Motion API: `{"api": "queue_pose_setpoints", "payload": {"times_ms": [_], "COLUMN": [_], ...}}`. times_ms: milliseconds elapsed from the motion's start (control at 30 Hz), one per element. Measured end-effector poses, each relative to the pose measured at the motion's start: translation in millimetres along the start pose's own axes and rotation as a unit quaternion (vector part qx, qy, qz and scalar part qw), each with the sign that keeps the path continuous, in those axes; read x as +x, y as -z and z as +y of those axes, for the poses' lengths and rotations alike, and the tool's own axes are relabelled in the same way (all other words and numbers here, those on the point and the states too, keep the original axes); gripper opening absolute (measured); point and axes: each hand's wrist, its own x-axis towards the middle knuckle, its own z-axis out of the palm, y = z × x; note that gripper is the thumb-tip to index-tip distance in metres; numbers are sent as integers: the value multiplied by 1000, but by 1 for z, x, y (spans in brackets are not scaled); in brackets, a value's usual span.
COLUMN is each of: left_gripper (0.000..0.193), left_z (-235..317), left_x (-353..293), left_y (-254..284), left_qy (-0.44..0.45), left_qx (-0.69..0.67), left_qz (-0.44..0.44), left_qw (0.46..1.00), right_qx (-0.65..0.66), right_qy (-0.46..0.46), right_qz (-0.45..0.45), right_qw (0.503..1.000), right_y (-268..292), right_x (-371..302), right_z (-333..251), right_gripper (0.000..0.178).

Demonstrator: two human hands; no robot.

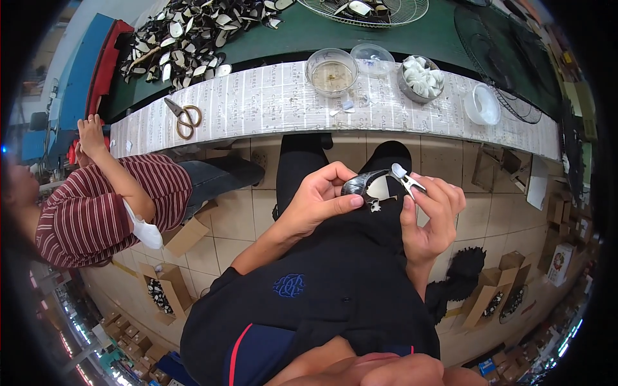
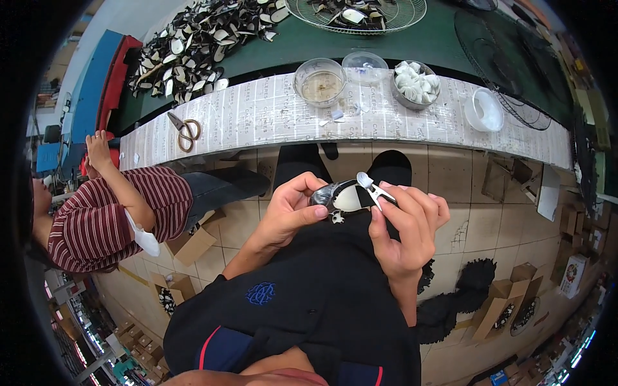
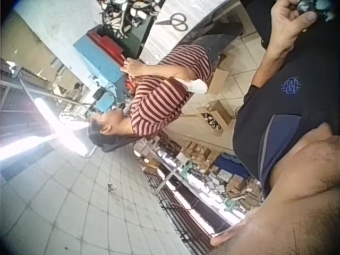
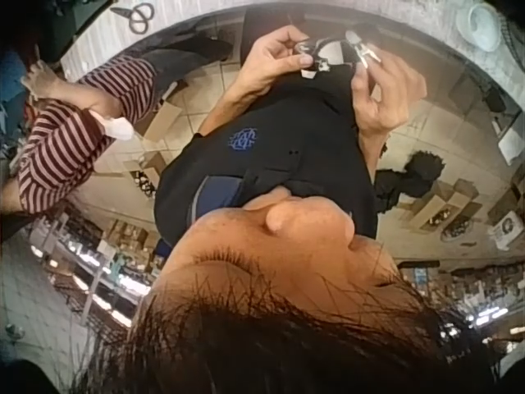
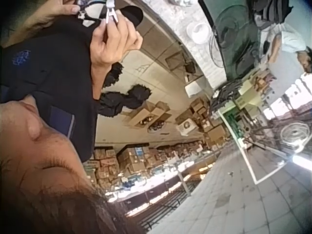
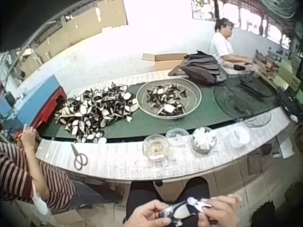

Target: Applying glue and assembling small components for shoe manufacturing.

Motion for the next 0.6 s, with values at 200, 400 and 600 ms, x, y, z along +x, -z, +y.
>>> {"api": "queue_pose_setpoints", "payload": {"times_ms": [200, 400, 600], "left_gripper": [23, 32, 27], "left_z": [-2, -3, -6], "left_x": [-1, 1, 4], "left_y": [7, 8, 8], "left_qy": [-1, 41, 34], "left_qx": [-79, -84, -86], "left_qz": [-4, -4, -1], "left_qw": [997, 996, 996], "right_qx": [86, 142, 131], "right_qy": [-64, -87, -46], "right_qz": [75, 73, 9], "right_qw": [991, 983, 990], "right_y": [-3, -2, -1], "right_x": [-7, -9, 3], "right_z": [5, 7, 2], "right_gripper": [14, 13, 16]}}
